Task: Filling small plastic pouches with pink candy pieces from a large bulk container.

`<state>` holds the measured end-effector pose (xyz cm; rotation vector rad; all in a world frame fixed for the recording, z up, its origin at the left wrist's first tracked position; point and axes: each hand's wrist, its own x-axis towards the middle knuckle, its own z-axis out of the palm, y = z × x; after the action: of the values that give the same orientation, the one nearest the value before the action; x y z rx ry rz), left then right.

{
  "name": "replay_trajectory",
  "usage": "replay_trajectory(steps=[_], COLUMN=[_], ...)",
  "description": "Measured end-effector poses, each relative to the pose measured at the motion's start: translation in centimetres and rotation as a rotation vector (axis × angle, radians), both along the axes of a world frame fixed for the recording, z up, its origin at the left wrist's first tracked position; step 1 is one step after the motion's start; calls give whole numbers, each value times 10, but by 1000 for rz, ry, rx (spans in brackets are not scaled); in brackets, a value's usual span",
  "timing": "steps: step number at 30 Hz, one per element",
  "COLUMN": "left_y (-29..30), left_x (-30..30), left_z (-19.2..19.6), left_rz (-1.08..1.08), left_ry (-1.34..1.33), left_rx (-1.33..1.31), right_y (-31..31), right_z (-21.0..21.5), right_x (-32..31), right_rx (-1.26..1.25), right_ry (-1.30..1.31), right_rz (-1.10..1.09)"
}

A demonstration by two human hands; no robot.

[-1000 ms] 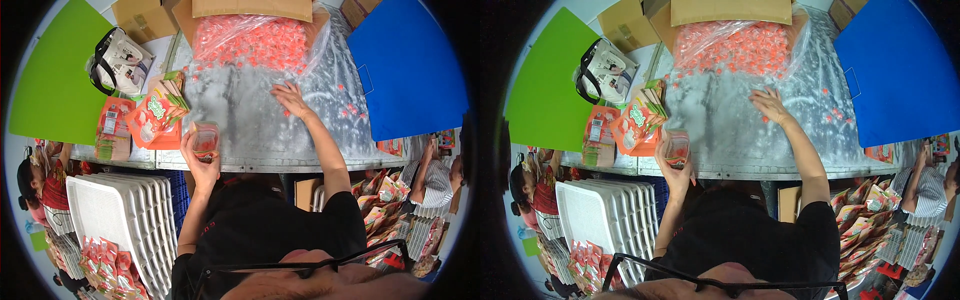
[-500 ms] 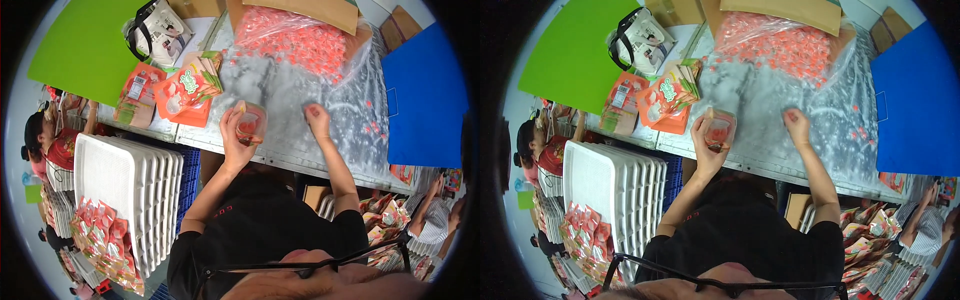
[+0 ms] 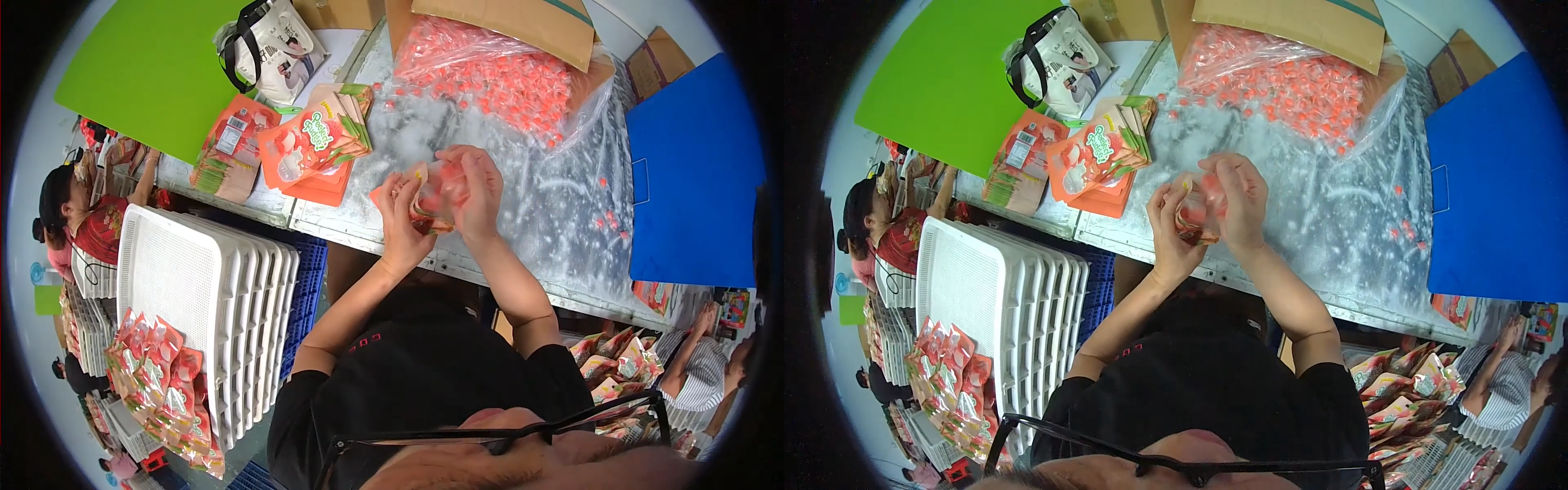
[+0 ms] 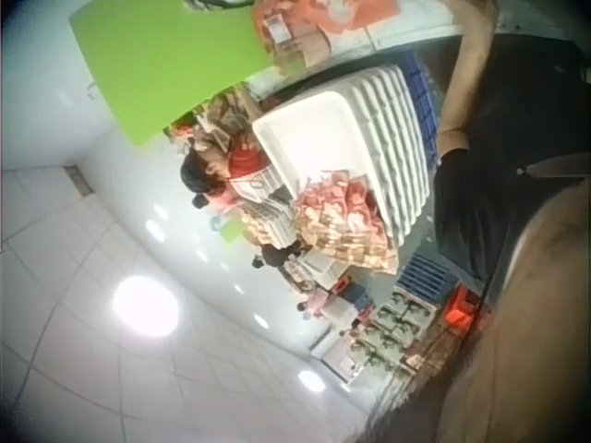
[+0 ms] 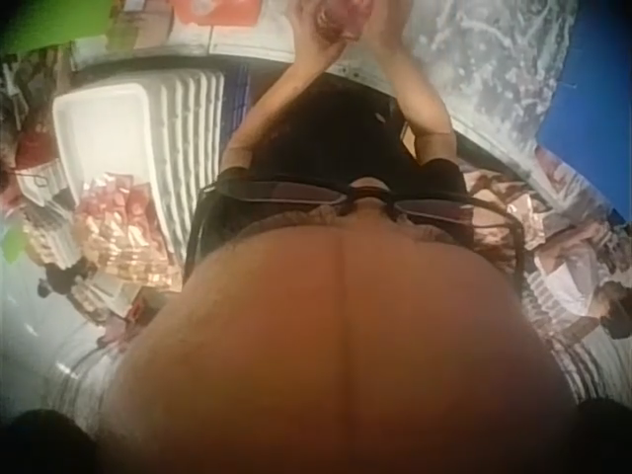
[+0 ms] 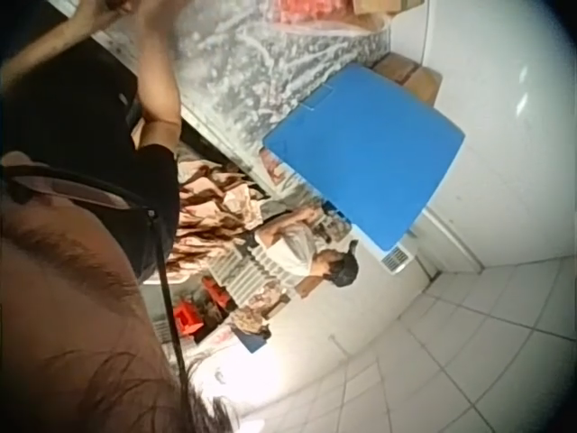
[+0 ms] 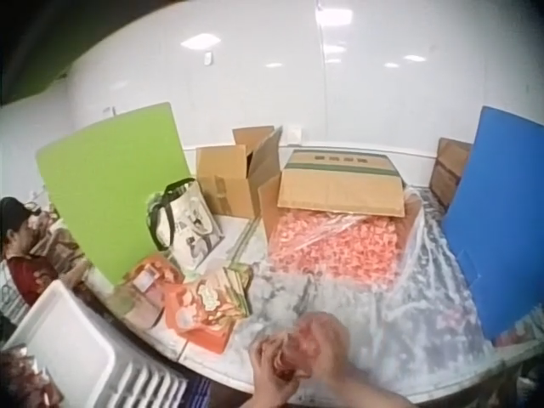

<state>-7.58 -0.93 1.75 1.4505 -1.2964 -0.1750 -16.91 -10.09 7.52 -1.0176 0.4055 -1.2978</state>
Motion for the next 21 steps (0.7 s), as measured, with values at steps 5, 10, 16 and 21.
replay_trajectory(steps=[5, 10, 16, 21], left_y=[-5, -17, 7, 4], left_x=[-1, 3, 23, 76], left_z=[2, 3, -2, 4], left_rz=[54, 141, 54, -428], left_ry=[-27, 24, 18, 170], left_rx=[15, -108, -96, 270], right_y=[8, -1, -26, -21], right_z=[22, 43, 26, 34], right_x=[-4, -15, -43, -51], right_rx=[-21, -539, -1364, -1599], right_ry=[30, 319, 1024, 886], right_rz=[138, 45, 66, 26])
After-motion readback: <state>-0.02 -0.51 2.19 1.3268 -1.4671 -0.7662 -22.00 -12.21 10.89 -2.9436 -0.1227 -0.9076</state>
